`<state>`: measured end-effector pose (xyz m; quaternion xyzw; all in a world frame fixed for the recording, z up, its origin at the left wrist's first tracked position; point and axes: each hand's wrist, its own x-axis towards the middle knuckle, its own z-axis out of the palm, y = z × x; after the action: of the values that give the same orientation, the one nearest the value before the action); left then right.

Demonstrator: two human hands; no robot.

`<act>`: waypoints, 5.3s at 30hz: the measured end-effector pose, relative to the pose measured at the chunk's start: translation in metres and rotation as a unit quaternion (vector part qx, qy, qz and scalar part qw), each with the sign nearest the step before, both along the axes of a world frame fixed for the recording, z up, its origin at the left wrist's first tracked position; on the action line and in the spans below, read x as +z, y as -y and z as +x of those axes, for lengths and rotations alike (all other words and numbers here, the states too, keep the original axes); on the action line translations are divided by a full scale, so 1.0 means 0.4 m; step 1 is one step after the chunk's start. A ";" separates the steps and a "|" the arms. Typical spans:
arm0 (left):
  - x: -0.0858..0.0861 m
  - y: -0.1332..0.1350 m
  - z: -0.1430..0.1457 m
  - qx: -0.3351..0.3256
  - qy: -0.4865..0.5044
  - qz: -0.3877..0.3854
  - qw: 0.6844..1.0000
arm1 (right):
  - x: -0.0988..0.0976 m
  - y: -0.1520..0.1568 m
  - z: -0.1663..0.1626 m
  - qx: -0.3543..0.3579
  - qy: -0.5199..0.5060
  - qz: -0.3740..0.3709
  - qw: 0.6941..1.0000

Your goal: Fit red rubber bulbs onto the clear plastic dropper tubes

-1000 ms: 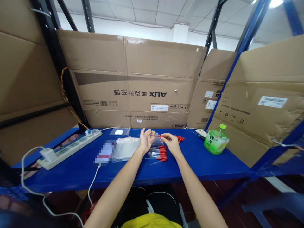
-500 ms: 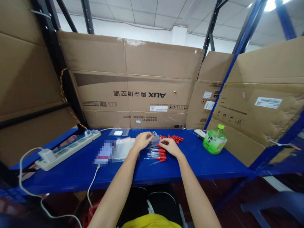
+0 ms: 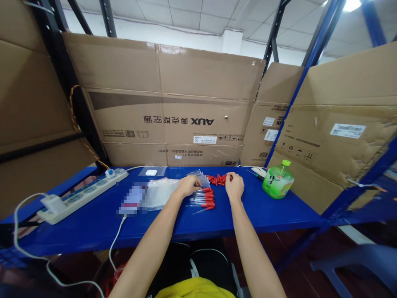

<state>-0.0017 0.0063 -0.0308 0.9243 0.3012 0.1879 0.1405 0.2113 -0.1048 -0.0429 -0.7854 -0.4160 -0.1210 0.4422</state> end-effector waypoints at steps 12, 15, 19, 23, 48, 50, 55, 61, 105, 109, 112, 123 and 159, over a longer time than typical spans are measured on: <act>0.008 0.016 0.024 -0.047 -0.017 0.055 0.997 | -0.010 -0.038 -0.030 0.038 0.111 -0.084 0.990; 0.003 0.013 0.029 -0.030 -0.025 0.041 0.998 | -0.011 -0.048 -0.030 0.039 0.105 -0.088 0.990; -0.007 0.008 0.030 -0.027 -0.010 0.028 0.999 | -0.017 -0.055 -0.030 0.021 0.089 -0.089 0.992; -0.001 0.006 0.018 -0.035 0.096 0.000 0.995 | -0.020 -0.055 -0.029 0.023 0.077 -0.084 0.993; 0.035 0.054 0.064 -0.082 0.530 -0.566 0.626 | -0.005 -0.088 -0.114 0.398 -0.338 0.202 0.829; 0.038 0.063 0.069 -0.107 0.555 -0.603 0.563 | -0.005 -0.084 -0.120 0.405 -0.331 0.195 0.830; 0.049 0.068 0.058 -0.158 0.635 -0.622 0.430 | -0.005 -0.062 -0.127 0.415 -0.255 0.155 0.860; 0.063 0.073 0.045 -0.193 0.651 -0.630 0.377 | 0.003 -0.039 -0.130 0.413 -0.154 0.135 0.887; 0.092 0.092 0.061 -0.081 0.618 -0.575 0.530 | 0.020 -0.017 -0.161 0.414 -0.115 0.121 0.895; 0.090 0.090 0.060 -0.078 0.618 -0.572 0.533 | 0.024 -0.012 -0.164 0.408 -0.083 0.116 0.902; 0.087 0.086 0.058 -0.084 0.614 -0.588 0.520 | 0.024 -0.010 -0.165 0.407 -0.072 0.115 0.903; 0.075 0.093 0.066 -0.103 0.608 -0.576 0.537 | 0.006 -0.007 -0.143 0.349 0.085 0.069 0.931; 0.077 0.080 0.036 -0.145 0.603 -0.655 0.432 | 0.012 -0.016 -0.147 0.440 -0.257 0.165 0.845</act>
<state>0.0128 -0.0257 0.0000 0.2376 0.0342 0.4202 0.8751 0.1524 -0.0984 -0.0382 -0.4386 -0.5632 0.2255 0.6630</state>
